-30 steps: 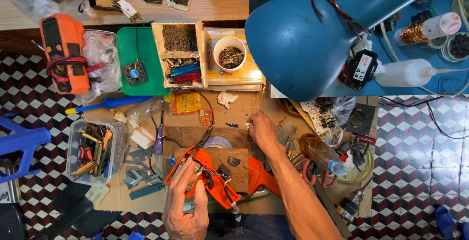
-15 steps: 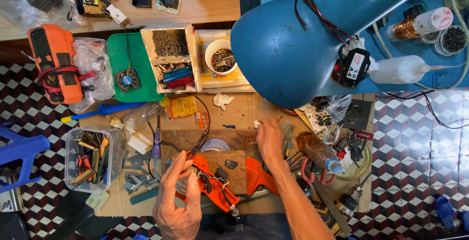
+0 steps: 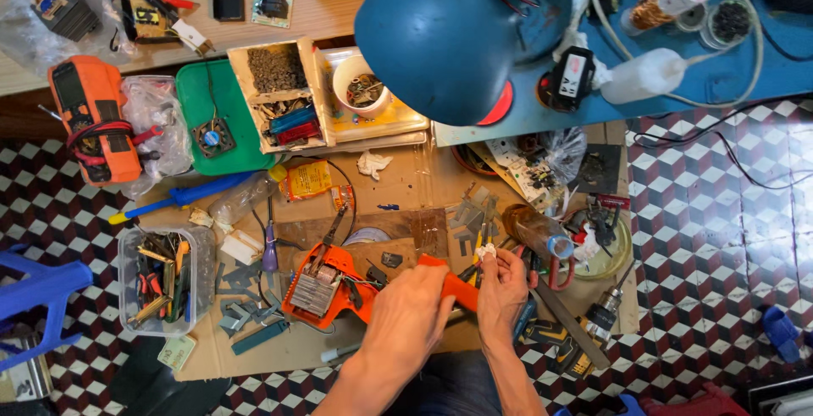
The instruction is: The person works at a cluttered workbench, handling a small motor or transformer, applying liquid from a bottle, and wiping the component with a cloth. They repeatedly pick up and set down tools and parts while cleaning and inspecting the device.
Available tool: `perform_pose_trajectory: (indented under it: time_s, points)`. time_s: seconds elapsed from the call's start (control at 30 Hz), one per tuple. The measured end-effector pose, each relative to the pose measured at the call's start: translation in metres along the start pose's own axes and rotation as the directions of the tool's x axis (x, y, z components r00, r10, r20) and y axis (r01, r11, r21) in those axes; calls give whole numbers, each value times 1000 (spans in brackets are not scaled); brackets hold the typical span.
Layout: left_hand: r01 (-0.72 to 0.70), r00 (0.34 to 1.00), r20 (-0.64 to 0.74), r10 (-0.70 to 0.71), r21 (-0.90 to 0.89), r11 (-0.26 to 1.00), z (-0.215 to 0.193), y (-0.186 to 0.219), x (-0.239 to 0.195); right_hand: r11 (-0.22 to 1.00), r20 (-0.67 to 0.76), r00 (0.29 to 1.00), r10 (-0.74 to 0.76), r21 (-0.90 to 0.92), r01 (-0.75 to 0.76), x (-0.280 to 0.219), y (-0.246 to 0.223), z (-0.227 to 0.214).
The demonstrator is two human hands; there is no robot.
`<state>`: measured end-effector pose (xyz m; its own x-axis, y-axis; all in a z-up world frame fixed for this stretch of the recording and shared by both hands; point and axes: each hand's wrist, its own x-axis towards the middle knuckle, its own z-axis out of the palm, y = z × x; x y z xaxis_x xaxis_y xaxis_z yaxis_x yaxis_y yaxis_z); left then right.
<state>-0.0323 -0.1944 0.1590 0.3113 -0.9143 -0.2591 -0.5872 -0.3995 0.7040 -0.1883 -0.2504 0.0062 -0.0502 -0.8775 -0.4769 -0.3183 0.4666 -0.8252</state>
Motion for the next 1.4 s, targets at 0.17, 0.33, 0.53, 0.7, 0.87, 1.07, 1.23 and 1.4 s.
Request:
perform_pose_trajectory:
  time_s: [0.17,0.33,0.53,0.7,0.87,1.07,1.23,1.4]
  points:
    - [66,907,387,-167,260,963,111,-42,76,994,-37,995,95,50,-93,-31,-9,-40]
    - [210,975,37,-218,142,967,164,-104,127,966,-124,988,97,249,-63,-55,-12,-78]
    - [262,950,96,-298,277,924,179,-139,154,919,-163,959,230,361,-159,-82,4,-104]
    - [257,961,8,-276,341,904,189,-135,154,915,-132,953,271,343,-213,-80,13,-114]
    - [352,936,-55,-348,189,917,187,-123,146,923,-86,964,252,322,-213,-72,22,-128]
    - [318,946,-110,-304,151,936,179,-106,143,920,-70,969,236,337,-199,-55,19,-139]
    - [299,950,-157,-269,221,928,188,-121,138,915,-62,971,233,351,-197,-49,18,-137]
    - [344,939,-104,-329,247,906,201,-135,148,910,-13,969,245,348,-225,-48,15,-134]
